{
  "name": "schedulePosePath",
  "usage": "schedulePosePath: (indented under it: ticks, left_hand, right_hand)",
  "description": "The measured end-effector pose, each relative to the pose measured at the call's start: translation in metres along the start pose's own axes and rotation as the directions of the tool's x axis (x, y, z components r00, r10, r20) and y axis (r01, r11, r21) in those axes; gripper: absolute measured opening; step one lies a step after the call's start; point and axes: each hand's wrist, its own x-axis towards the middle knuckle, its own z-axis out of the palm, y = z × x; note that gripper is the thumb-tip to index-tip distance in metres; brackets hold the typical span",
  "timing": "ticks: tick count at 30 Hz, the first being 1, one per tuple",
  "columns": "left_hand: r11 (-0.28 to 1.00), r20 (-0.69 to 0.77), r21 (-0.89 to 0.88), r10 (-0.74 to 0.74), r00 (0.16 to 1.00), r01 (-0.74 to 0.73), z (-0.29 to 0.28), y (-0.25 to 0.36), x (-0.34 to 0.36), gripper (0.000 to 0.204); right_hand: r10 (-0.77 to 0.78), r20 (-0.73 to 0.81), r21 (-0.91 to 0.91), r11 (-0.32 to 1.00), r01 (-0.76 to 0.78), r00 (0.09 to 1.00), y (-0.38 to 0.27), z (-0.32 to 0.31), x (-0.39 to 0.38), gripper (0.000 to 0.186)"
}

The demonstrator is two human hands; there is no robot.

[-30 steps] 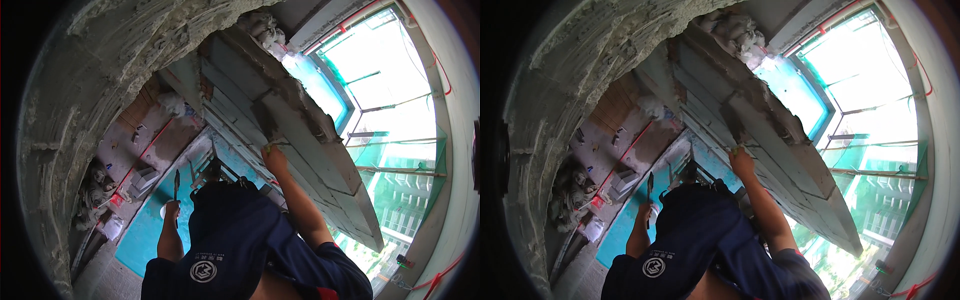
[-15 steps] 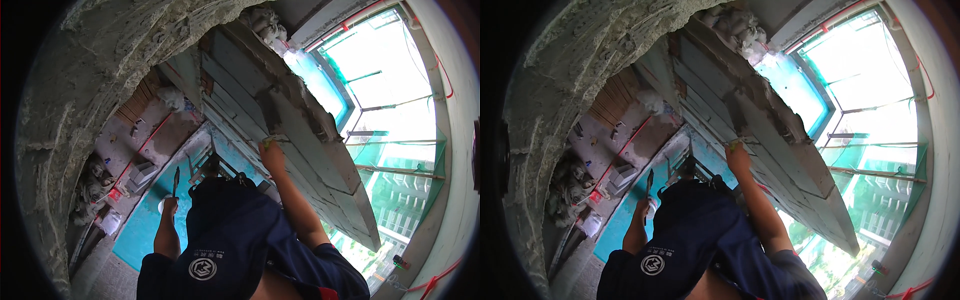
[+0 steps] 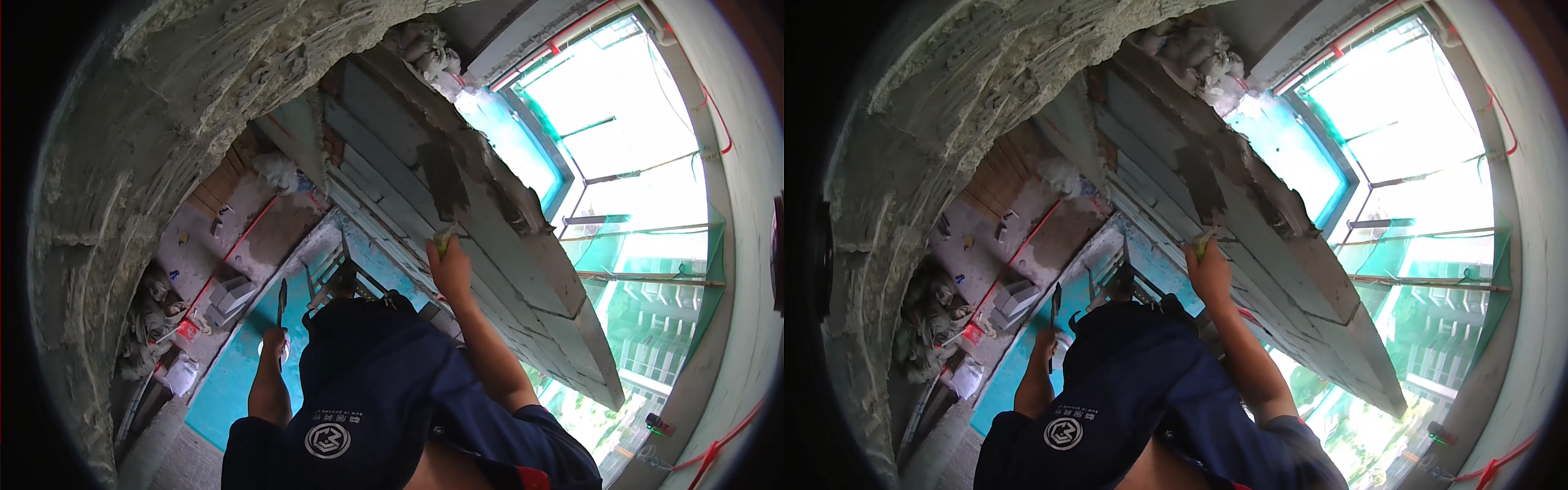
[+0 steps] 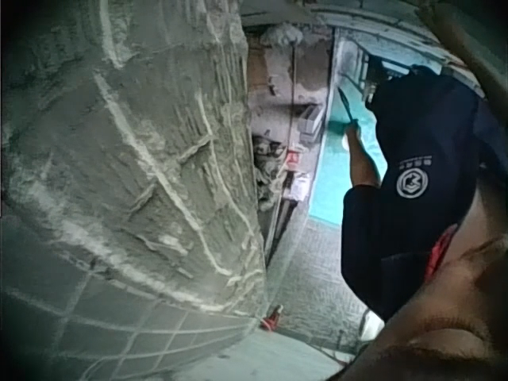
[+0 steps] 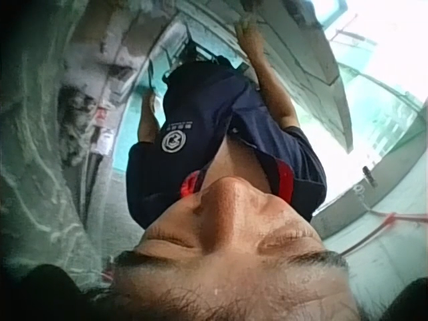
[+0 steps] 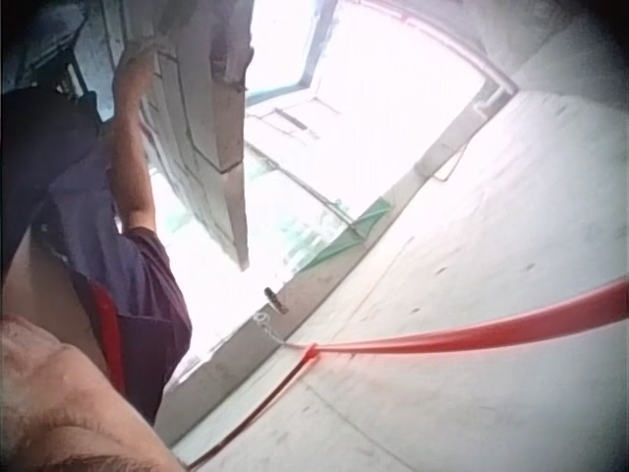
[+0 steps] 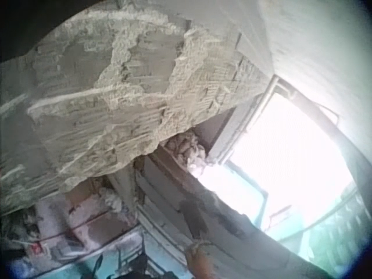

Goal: The person applies mortar with a trowel to a course of bricks, then places a new brick on top of the mortar, and finally levels the brick and scrapes off excess mortar.

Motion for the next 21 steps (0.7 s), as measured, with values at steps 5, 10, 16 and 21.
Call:
schedulePosePath:
  ticks: [5, 10, 16, 21]
  left_hand:
    - [0.979, -0.041, 0.192, -0.064, 0.997, 0.071, -0.005, -0.001, 0.006, 0.031]
    - [0.986, -0.052, 0.164, -0.003, 0.999, 0.011, -0.008, 0.004, 0.011, 0.034]
    - [1.0, 0.003, -0.009, -0.008, 1.0, 0.008, 0.006, 0.02, -0.003, 0.031]
    - [0.997, 0.007, -0.069, 0.026, 1.0, -0.025, 0.0, -0.006, 0.008, 0.027]
  right_hand:
    - [0.039, 0.03, 0.056, 0.998, -0.041, 0.999, 0.005, 0.006, 0.009, 0.041]
    - [0.089, 0.106, 0.109, 0.989, -0.101, 0.99, 0.002, 0.015, 0.011, 0.042]
    - [0.073, 0.098, -0.08, 0.995, -0.065, 0.992, 0.037, 0.044, 0.006, 0.044]
    - [0.103, 0.147, -0.117, 0.989, -0.087, 0.984, 0.032, 0.036, -0.004, 0.044]
